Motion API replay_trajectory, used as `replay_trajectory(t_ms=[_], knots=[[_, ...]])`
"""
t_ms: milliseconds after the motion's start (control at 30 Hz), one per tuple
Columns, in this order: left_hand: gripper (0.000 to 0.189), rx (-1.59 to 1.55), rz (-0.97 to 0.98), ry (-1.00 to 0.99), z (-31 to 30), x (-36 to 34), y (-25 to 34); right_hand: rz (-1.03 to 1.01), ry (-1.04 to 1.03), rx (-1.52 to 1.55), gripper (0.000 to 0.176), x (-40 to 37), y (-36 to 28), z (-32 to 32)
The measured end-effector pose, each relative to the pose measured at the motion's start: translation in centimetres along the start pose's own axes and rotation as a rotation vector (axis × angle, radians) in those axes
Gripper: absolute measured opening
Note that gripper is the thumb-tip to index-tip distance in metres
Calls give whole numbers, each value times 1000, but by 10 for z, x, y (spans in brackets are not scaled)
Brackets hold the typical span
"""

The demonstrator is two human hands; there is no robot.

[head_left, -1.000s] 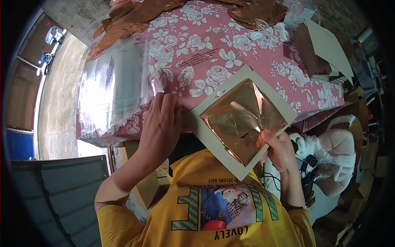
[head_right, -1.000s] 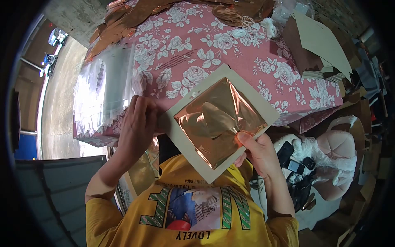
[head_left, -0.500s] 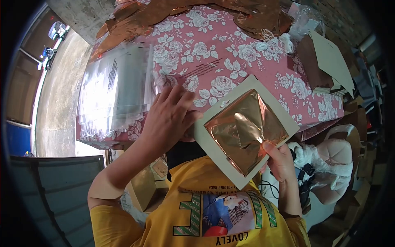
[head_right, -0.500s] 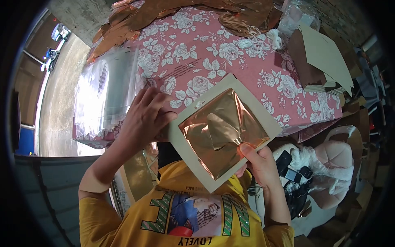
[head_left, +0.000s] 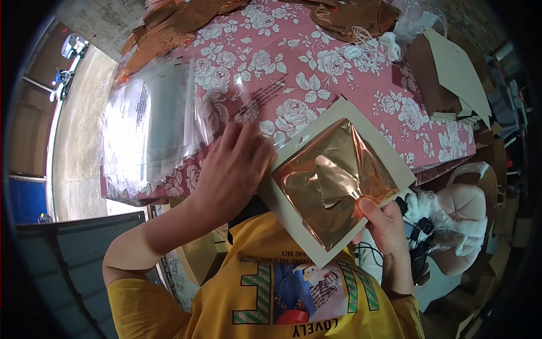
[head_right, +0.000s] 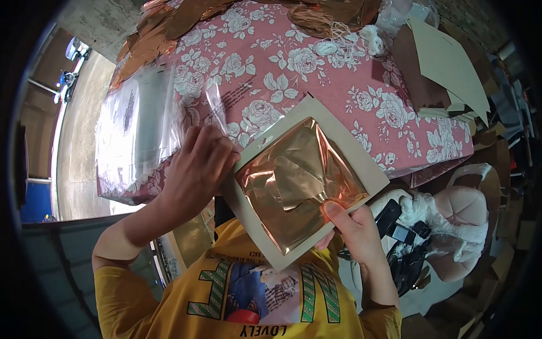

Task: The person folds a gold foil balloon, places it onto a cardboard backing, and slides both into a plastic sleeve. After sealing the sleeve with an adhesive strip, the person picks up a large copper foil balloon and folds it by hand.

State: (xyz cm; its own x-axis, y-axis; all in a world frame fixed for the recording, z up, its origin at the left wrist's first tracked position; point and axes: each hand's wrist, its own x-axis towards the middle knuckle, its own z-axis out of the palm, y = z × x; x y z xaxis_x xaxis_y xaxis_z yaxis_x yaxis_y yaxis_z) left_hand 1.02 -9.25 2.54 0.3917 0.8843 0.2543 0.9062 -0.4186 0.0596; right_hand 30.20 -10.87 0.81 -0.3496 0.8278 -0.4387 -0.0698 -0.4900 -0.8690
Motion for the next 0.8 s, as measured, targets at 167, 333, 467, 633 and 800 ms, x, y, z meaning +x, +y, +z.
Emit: replay_trajectory(t_ms=[167, 333, 467, 633, 800], knots=[[33, 88, 75, -10, -13, -1, 11, 17, -3, 11, 37, 2, 1, 2], [30, 90, -93, -132, -24, -4, 12, 33, -33, 9, 35, 2, 6, -1], [24, -84, -205, -154, -24, -16, 11, 13, -44, 36, 35, 0, 11, 3], [22, -118, -156, -67, -30, -20, 23, -25, -1, 65, 34, -3, 14, 10], [31, -78, -103, -95, -29, -24, 34, -51, -4, 42, 34, -3, 14, 14]])
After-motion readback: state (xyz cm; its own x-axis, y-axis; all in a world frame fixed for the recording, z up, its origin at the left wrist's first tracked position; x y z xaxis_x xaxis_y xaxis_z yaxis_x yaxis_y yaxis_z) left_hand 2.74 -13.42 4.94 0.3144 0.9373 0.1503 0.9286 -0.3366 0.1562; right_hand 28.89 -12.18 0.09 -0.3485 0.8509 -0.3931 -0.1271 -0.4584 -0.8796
